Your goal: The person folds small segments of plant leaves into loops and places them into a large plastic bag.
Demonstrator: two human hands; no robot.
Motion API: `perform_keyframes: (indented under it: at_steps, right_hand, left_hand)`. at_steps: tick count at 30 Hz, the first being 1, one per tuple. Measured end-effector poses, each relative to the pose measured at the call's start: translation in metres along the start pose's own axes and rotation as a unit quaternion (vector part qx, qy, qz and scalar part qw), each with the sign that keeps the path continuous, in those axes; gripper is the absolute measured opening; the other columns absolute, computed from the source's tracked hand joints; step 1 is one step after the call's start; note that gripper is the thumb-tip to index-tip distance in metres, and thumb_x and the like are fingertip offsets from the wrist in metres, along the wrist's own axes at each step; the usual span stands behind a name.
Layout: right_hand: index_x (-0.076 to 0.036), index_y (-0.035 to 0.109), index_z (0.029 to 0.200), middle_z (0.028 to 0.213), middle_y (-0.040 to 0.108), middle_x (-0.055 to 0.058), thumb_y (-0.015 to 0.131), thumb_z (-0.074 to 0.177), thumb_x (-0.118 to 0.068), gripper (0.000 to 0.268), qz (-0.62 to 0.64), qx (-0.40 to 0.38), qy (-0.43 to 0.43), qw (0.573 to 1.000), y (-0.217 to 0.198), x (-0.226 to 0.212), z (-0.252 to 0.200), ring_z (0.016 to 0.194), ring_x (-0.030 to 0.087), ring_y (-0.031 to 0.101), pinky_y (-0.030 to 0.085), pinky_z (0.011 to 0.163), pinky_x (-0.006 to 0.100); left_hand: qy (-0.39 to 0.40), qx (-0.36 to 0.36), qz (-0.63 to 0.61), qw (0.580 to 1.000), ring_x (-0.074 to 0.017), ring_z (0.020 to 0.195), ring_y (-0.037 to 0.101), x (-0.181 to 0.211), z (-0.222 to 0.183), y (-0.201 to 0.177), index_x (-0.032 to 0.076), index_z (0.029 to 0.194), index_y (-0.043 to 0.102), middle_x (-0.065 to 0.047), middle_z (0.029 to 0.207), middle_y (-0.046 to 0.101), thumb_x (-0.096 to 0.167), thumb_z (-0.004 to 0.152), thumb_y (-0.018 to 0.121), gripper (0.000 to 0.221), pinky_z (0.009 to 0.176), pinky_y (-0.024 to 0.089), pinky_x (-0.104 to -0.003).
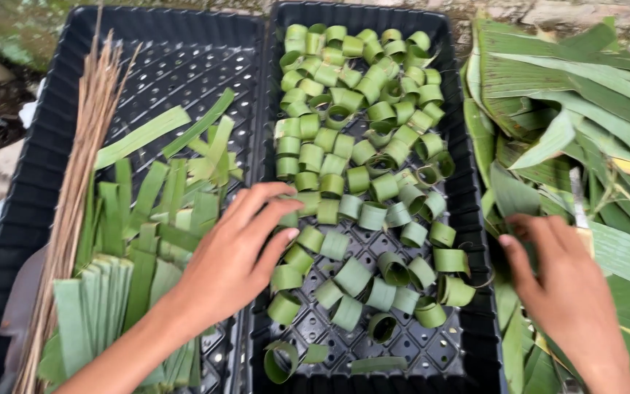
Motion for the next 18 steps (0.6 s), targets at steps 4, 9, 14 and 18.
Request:
perform_keyframes:
  at_steps: [4,9,14,18]
  right_hand:
    - [-0.002,0.069,0.133,0.122,0.064,0.018,0.062,0.110,-0.023,0.032,-0.106,0.153,-0.121,0.975,-0.012,-0.023,-0.003,0.109,0.040,0.060,0.052,0.089,0.048]
    - [-0.005,0.068,0.124,0.119,0.066,0.015,0.062,0.103,-0.027,0.031,-0.084,0.127,-0.299,0.942,-0.033,-0.132,0.008,0.108,0.036,0.064,0.050,0.088,0.047]
    - [-0.006,0.065,0.114,0.110,0.064,0.013,0.065,0.097,-0.025,0.026,0.012,0.023,-0.490,0.871,-0.006,-0.241,0.015,0.091,0.030,0.065,0.054,0.078,0.042]
    - [-0.005,0.067,0.114,0.106,0.064,0.008,0.063,0.100,-0.025,0.025,0.049,-0.068,-0.573,0.815,0.041,-0.301,0.014,0.090,0.026,0.062,0.054,0.073,0.040]
  left_hand:
    - [-0.064,0.015,-0.006,0.998,-0.0332,0.125,0.052,-0.014,-0.035,-0.031,0.006,0.130,0.057,-0.013,0.136,0.051,0.024,0.107,0.042,0.033,0.091,0.048,-0.050]
    - [-0.215,-0.043,0.037,0.975,-0.0353,0.142,0.033,-0.036,-0.084,-0.062,0.011,0.139,0.052,-0.010,0.151,0.039,0.018,0.102,0.048,0.038,0.075,0.055,-0.055]
    - [-0.215,-0.066,0.090,0.970,-0.0354,0.152,0.011,-0.052,-0.132,-0.073,0.010,0.145,0.045,-0.014,0.159,0.025,0.036,0.099,0.058,0.054,0.108,0.027,-0.067]
    - [-0.180,-0.077,0.125,0.973,-0.0377,0.154,0.006,-0.061,-0.158,-0.065,0.010,0.152,0.039,-0.016,0.164,0.018,0.039,0.095,0.067,0.069,0.115,0.016,-0.066]
Point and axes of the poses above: each hand's wrist, its own z-axis towards the middle knuckle, its own y-axis out of the palm, x = y × z, the point moved 3 cm from there along z, towards the middle knuckle
